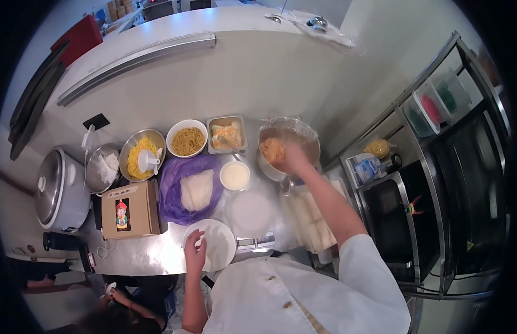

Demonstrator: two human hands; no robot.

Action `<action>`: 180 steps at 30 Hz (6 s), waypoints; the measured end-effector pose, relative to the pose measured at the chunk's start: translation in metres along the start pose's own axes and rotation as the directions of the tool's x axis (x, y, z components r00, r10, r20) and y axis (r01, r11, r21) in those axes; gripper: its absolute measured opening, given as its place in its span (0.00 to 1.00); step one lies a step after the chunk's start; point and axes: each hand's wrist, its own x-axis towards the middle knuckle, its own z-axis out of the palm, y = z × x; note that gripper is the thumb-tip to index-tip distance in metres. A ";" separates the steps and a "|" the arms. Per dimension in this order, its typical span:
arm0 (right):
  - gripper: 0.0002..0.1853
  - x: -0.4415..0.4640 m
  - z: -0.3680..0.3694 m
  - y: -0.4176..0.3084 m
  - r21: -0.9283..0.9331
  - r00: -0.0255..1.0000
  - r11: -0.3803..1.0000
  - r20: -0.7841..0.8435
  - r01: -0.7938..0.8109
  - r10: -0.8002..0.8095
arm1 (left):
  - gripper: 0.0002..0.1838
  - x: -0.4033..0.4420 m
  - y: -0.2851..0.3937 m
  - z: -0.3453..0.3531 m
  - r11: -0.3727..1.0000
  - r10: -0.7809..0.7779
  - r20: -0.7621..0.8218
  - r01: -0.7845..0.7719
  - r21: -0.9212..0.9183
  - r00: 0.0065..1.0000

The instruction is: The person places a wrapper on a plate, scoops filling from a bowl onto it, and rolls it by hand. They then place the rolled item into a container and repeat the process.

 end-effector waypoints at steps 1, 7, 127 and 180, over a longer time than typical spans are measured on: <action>0.31 0.007 0.004 -0.002 -0.006 1.000 1.000 -0.003 0.010 -0.010 | 0.15 -0.005 -0.004 -0.005 1.000 0.000 -0.010 0.000 -0.007 1.000; 0.25 0.044 0.043 -0.001 -0.282 0.956 0.947 0.286 0.154 -0.070 | 0.14 -0.028 -0.014 -0.020 0.976 -0.189 -0.126 0.172 -0.136 0.974; 0.15 0.053 0.002 0.044 0.773 0.955 0.586 0.298 -0.244 0.005 | 0.16 -0.037 -0.003 -0.013 0.951 -0.275 0.020 0.275 -0.142 0.961; 0.15 0.036 -0.016 0.026 0.741 0.879 0.537 0.477 -0.404 0.003 | 0.17 -0.031 0.001 -0.010 0.959 -0.239 0.047 0.243 -0.146 0.970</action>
